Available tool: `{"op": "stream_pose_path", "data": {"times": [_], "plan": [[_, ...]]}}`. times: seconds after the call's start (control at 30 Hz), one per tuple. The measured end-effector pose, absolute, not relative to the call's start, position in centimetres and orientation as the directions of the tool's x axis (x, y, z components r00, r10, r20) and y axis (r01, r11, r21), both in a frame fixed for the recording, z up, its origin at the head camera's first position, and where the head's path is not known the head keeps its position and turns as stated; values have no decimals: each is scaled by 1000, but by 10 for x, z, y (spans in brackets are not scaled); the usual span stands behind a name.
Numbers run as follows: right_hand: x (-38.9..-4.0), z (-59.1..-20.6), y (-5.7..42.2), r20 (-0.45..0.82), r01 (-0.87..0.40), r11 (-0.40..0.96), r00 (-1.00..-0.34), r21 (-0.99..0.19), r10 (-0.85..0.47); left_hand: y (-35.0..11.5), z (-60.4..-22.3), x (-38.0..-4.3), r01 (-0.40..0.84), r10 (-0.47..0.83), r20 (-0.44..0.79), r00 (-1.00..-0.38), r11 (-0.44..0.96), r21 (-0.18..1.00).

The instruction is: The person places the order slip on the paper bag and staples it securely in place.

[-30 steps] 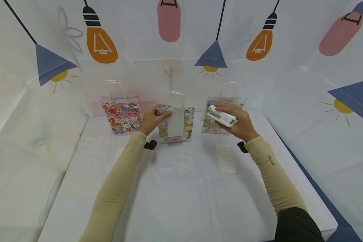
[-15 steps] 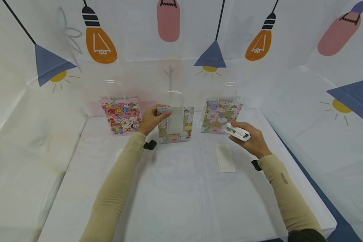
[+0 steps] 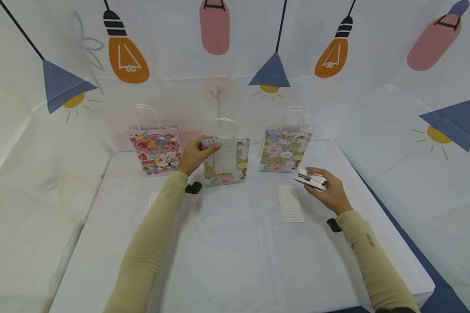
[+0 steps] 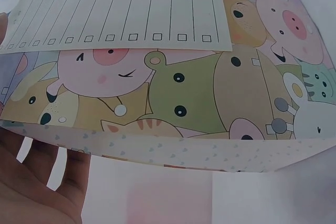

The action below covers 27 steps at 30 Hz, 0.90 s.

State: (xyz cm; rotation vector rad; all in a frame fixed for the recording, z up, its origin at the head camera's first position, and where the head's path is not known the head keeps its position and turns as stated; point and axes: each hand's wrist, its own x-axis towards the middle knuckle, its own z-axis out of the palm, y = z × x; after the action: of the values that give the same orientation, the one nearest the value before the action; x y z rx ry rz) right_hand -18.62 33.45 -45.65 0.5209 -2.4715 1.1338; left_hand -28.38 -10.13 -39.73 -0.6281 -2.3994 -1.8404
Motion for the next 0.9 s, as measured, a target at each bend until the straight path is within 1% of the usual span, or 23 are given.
{"op": "stream_pose_path", "data": {"times": [0.1, 0.23, 0.33, 0.57, 0.7, 0.9], "plan": [[-179, -455, 333, 452, -439, 598, -881, -670, -140, -102, -401, -287, 347, 285, 283, -916, 207, 915], [-182, -468, 341, 444, -403, 632, -890, -662, -102, -102, -413, -297, 333, 276, 273, -922, 200, 921], [-183, -477, 347, 451, -379, 688, -889, -620, -83, -102, -421, -303, 333, 268, 276, -923, 199, 922], [-181, -493, 356, 447, -324, 805, -891, -498, -82, -101, -423, -303, 350, 272, 296, -916, 179, 920], [-177, -499, 357, 404, -306, 830, -909, -467, -108, -101, -420, -301, 329, 275, 276, -921, 170, 929], [-170, -503, 354, 330, -278, 857, -934, -434, -135, -101, -402, -287, 325, 289, 266, -920, 181, 928]]}}
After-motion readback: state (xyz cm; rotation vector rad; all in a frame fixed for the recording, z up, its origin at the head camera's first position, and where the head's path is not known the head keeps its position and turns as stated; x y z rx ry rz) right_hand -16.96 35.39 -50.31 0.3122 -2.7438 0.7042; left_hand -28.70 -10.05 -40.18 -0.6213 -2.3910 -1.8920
